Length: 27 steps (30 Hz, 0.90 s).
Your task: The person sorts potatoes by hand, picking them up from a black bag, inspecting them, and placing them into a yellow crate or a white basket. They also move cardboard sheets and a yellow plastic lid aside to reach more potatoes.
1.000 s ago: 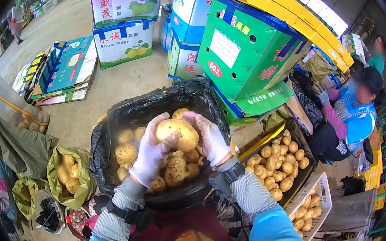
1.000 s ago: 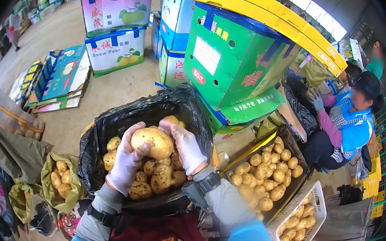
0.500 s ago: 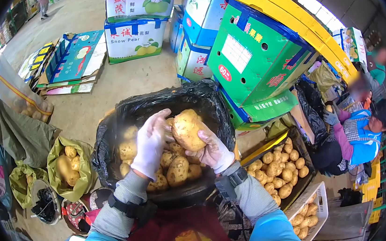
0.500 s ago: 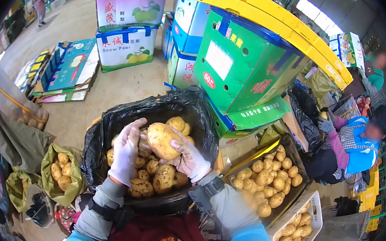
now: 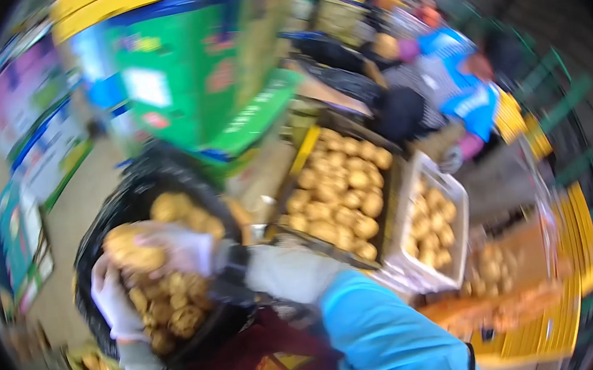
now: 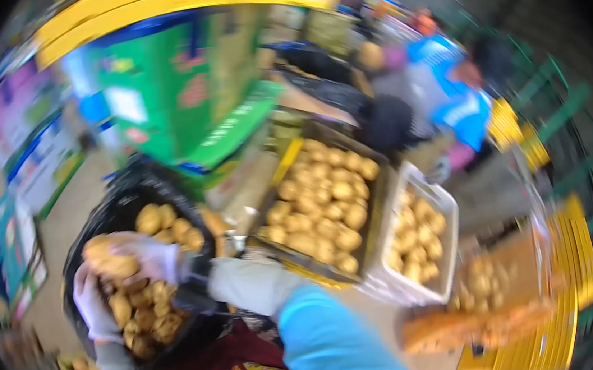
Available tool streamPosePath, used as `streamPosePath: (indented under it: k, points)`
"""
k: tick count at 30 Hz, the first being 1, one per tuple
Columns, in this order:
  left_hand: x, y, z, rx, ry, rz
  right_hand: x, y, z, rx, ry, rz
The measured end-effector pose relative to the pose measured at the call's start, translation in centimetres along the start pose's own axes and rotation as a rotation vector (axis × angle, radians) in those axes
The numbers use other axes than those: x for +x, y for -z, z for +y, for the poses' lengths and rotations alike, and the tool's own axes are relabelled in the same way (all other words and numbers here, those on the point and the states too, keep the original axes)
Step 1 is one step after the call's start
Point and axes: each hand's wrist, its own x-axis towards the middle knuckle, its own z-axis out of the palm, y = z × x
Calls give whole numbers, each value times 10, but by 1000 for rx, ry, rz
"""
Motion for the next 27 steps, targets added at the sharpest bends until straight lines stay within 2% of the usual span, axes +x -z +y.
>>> streamPosePath:
  k: [2, 4, 6, 7, 8, 12, 13, 14, 16, 19, 22, 23, 26, 27]
  points:
    - [-2, -10, 6, 46, 43, -90, -14, -2, -20, 87, 150, -85]
    - [1, -16, -2, 144, 97, -60, -43, 2, -44, 194, 257, -109]
    - [10, -2, -24, 143, 154, -63, -111, 15, -73, 204, 487, -62]
    - [11, 0, -34, 186, 163, -63, -139, 22, -85, 170, 564, -94]
    - [8, -8, -33, 89, 164, -107, -159, 29, -90, 133, 619, -130]
    - [3, 5, -74, 396, 275, -15, -306, 111, -74, 249, 789, 308]
    - [-13, -8, -73, 435, 287, -7, -337, 136, -63, 331, 830, 355]
    - [-8, 8, -100, 454, 262, -95, -366, 153, -49, 418, 869, 401]
    - [-34, -6, -118, 477, 327, -73, -424, 162, -28, 491, 900, 465]
    - [-28, 22, -178, 477, 304, -200, -476, 189, 4, 661, 1030, 421]
    - [-62, -26, -133, 590, 268, -29, -506, 193, 13, 746, 1159, 394]
    - [-61, -18, -137, 572, 258, -119, -515, 197, 17, 756, 1171, 407]
    - [-95, -65, -80, 1093, 321, -158, -528, 201, 30, 767, 1182, 435]
    - [-86, -48, -96, 1109, 162, -172, -529, 202, 34, 771, 1181, 419]
